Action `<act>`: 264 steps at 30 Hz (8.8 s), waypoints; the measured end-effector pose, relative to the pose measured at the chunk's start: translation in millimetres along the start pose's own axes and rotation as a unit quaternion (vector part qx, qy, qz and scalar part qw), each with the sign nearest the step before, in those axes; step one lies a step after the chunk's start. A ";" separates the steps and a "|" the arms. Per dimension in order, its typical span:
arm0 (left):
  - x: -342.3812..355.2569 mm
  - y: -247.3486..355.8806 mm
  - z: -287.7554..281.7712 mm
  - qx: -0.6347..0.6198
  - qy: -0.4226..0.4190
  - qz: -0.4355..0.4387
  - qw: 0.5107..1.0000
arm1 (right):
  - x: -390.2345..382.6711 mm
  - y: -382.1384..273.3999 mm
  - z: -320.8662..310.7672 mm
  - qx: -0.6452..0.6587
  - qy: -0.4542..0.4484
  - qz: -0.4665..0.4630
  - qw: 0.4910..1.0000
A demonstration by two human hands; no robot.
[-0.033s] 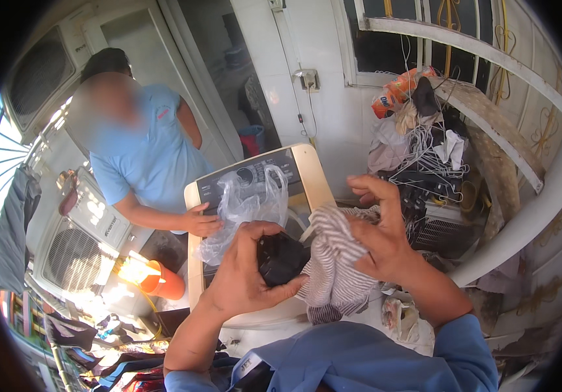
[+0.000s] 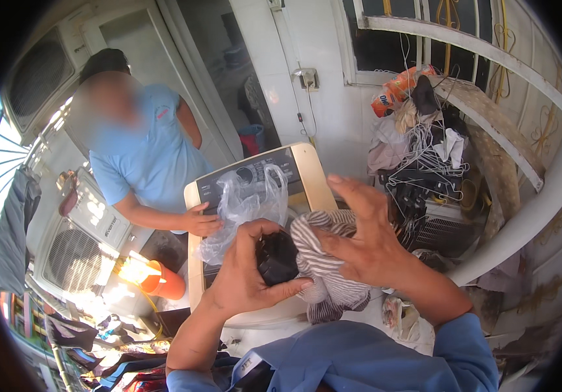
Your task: The person removes a small black component from the underside of a top-loading washing machine using pliers, then wipes it with a cloth while another person stands nearby.
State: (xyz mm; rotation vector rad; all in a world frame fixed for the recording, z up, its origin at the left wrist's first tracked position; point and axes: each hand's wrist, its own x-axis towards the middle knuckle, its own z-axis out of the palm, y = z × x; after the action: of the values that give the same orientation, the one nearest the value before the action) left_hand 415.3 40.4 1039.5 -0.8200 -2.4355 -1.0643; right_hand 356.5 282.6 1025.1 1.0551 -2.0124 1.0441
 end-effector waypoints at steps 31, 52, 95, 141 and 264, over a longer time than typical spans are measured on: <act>-14.8 -43.4 46.0 -0.449 0.152 0.004 0.880 | -10.2 12.0 48.1 0.452 -0.106 0.017 0.886; 12.6 -47.3 77.0 -0.578 0.232 -0.203 0.755 | -16.1 9.3 85.2 0.368 0.181 0.324 0.852; 2.0 -63.7 44.5 -0.684 0.209 -0.240 0.656 | -6.9 19.4 64.1 0.153 -0.022 0.082 0.985; 2.3 -69.7 57.0 -0.638 0.227 -0.069 0.733 | -7.7 20.3 63.9 0.680 0.008 0.423 0.598; 2.7 -18.3 -23.5 0.194 0.004 0.187 0.963 | -12.6 2.3 18.5 0.240 -0.211 0.088 0.943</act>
State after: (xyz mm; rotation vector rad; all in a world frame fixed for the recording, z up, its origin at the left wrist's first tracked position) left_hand 403.7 13.7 1046.3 -1.0698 -2.2474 -0.4323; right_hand 357.6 272.2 1005.2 1.4726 -2.2768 1.5667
